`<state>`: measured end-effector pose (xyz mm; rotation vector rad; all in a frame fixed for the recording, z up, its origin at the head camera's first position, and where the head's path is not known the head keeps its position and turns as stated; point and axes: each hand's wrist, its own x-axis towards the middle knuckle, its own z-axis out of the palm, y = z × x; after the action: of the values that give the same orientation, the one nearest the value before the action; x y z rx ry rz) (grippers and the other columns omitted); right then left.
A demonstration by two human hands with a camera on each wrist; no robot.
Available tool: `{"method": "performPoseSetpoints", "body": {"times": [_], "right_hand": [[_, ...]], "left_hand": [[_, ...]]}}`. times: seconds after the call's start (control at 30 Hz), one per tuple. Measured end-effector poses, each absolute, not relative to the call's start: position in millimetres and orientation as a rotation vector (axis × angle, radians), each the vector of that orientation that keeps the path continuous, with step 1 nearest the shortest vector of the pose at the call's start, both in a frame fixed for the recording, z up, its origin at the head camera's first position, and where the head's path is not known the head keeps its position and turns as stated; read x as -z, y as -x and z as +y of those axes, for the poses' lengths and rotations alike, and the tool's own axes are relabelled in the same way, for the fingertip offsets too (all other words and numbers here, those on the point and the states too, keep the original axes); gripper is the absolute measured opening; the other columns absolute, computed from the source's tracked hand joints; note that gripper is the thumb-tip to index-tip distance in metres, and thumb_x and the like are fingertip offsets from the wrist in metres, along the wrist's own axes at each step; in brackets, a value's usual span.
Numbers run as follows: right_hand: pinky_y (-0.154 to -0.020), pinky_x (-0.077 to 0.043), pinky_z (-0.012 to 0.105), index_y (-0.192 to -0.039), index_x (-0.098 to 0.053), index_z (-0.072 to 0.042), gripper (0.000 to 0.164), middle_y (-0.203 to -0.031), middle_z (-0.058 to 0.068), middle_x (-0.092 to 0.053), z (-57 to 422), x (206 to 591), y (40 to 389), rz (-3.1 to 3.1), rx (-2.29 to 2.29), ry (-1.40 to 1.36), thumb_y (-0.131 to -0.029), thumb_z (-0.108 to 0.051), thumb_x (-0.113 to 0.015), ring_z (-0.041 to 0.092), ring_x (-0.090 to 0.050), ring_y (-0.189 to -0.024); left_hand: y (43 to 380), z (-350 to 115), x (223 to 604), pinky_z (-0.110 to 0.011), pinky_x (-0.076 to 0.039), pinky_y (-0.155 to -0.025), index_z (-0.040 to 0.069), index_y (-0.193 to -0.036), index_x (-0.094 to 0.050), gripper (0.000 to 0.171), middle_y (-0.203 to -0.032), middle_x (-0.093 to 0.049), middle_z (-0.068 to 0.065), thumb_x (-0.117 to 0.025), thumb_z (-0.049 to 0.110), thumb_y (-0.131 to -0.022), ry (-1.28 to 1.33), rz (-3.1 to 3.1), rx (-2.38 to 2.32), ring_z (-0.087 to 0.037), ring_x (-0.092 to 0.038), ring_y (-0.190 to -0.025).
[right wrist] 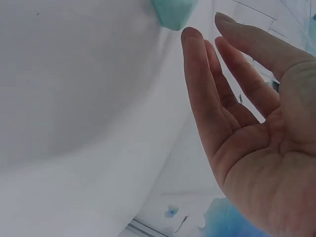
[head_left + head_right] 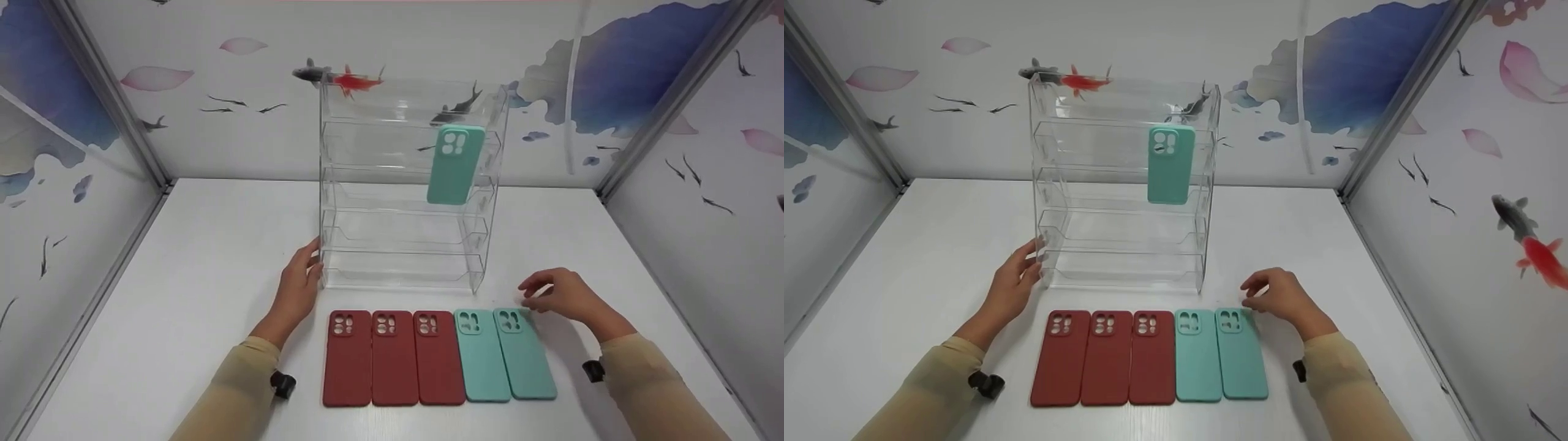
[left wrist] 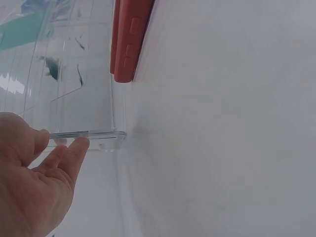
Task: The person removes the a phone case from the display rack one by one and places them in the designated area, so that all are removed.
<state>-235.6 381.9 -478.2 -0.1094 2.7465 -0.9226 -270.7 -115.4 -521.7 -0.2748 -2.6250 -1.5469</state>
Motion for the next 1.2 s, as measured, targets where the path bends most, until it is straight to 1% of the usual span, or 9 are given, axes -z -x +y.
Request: {"method": "performPoseSetpoints", "body": {"times": [0.23,0.33,0.5,0.63,0.87,0.93,1.03,1.13,1.2], "right_hand": [[-0.073,-0.062,0.025,-0.121,-0.074,-0.012,0.029,-0.113,0.012,-0.075,368.7,456.0,243.6,2.951,0.988,0.185,-0.094,-0.020,-0.078,0.027,-0.074,-0.096],[-0.071,-0.061,0.020,-0.122,-0.074,-0.015,0.028,-0.115,0.010,-0.075,360.6,442.0,249.5,3.055,1.052,0.195,-0.096,-0.023,-0.076,0.026,-0.074,-0.096],[-0.068,-0.058,0.010,-0.121,-0.074,-0.015,0.028,-0.108,0.007,-0.075,345.4,413.8,261.4,3.186,1.195,0.243,-0.096,-0.028,-0.076,0.011,-0.074,-0.085],[-0.070,-0.057,0.007,-0.122,-0.075,-0.015,0.029,-0.108,0.009,-0.076,334.1,386.7,270.5,3.228,1.295,0.310,-0.096,-0.027,-0.076,-0.004,-0.070,-0.081],[-0.074,-0.056,0.006,-0.124,-0.075,-0.018,0.029,-0.113,0.008,-0.076,313.2,350.1,293.6,3.264,1.365,0.363,-0.096,-0.027,-0.075,-0.009,-0.068,-0.083],[-0.076,-0.056,0.006,-0.124,-0.075,-0.017,0.029,-0.113,0.007,-0.076,306.2,342.8,301.2,3.284,1.360,0.381,-0.096,-0.026,-0.075,-0.007,-0.069,-0.086],[-0.079,-0.056,0.006,-0.122,-0.076,-0.015,0.026,-0.114,0.008,-0.075,295.9,334.6,312.3,3.333,1.356,0.432,-0.096,-0.021,-0.075,0.007,-0.073,-0.093],[-0.084,-0.061,0.014,-0.121,-0.076,-0.012,0.026,-0.115,0.011,-0.073,287.1,329.7,323.0,3.403,1.307,0.525,-0.096,-0.016,-0.075,0.021,-0.074,-0.099],[-0.087,-0.064,0.023,-0.122,-0.075,-0.010,0.027,-0.116,0.011,-0.071,282.2,327.3,329.8,3.450,1.269,0.590,-0.095,-0.013,-0.075,0.024,-0.073,-0.102]], "left_hand": [[271.6,-116.1,522.0,-0.047,-0.046,-0.120,0.011,-0.162,-0.030,0.053,-0.159,-0.043,-0.013,-0.046,0.015,-0.111,0.275,-2.641,1.516,-0.035,-0.053,-0.141],[271.7,-116.9,522.3,-0.047,-0.046,-0.120,0.010,-0.162,-0.031,0.054,-0.159,-0.044,-0.013,-0.046,0.014,-0.111,0.272,-2.639,1.509,-0.035,-0.053,-0.141],[271.0,-117.6,523.4,-0.047,-0.045,-0.120,0.011,-0.162,-0.030,0.054,-0.159,-0.043,-0.012,-0.047,0.014,-0.111,0.251,-2.647,1.503,-0.034,-0.052,-0.141],[270.3,-116.2,521.5,-0.047,-0.045,-0.121,0.012,-0.162,-0.030,0.054,-0.160,-0.043,-0.012,-0.046,0.016,-0.111,0.246,-2.656,1.504,-0.033,-0.052,-0.142],[271.1,-115.2,518.7,-0.047,-0.045,-0.121,0.012,-0.162,-0.031,0.054,-0.160,-0.043,-0.011,-0.047,0.014,-0.111,0.253,-2.647,1.512,-0.033,-0.052,-0.141],[271.5,-115.2,518.3,-0.047,-0.046,-0.120,0.012,-0.162,-0.032,0.053,-0.159,-0.044,-0.012,-0.047,0.013,-0.110,0.252,-2.634,1.520,-0.033,-0.053,-0.141],[272.3,-115.3,519.4,-0.046,-0.048,-0.118,0.010,-0.161,-0.031,0.054,-0.159,-0.043,-0.013,-0.047,0.010,-0.110,0.260,-2.630,1.515,-0.034,-0.054,-0.140],[271.7,-115.1,520.3,-0.045,-0.048,-0.118,0.009,-0.162,-0.031,0.054,-0.159,-0.043,-0.014,-0.047,0.009,-0.110,0.254,-2.635,1.520,-0.034,-0.053,-0.140],[270.5,-114.6,520.4,-0.045,-0.048,-0.119,0.009,-0.162,-0.031,0.054,-0.159,-0.043,-0.014,-0.047,0.010,-0.110,0.246,-2.639,1.530,-0.034,-0.053,-0.141]]}}
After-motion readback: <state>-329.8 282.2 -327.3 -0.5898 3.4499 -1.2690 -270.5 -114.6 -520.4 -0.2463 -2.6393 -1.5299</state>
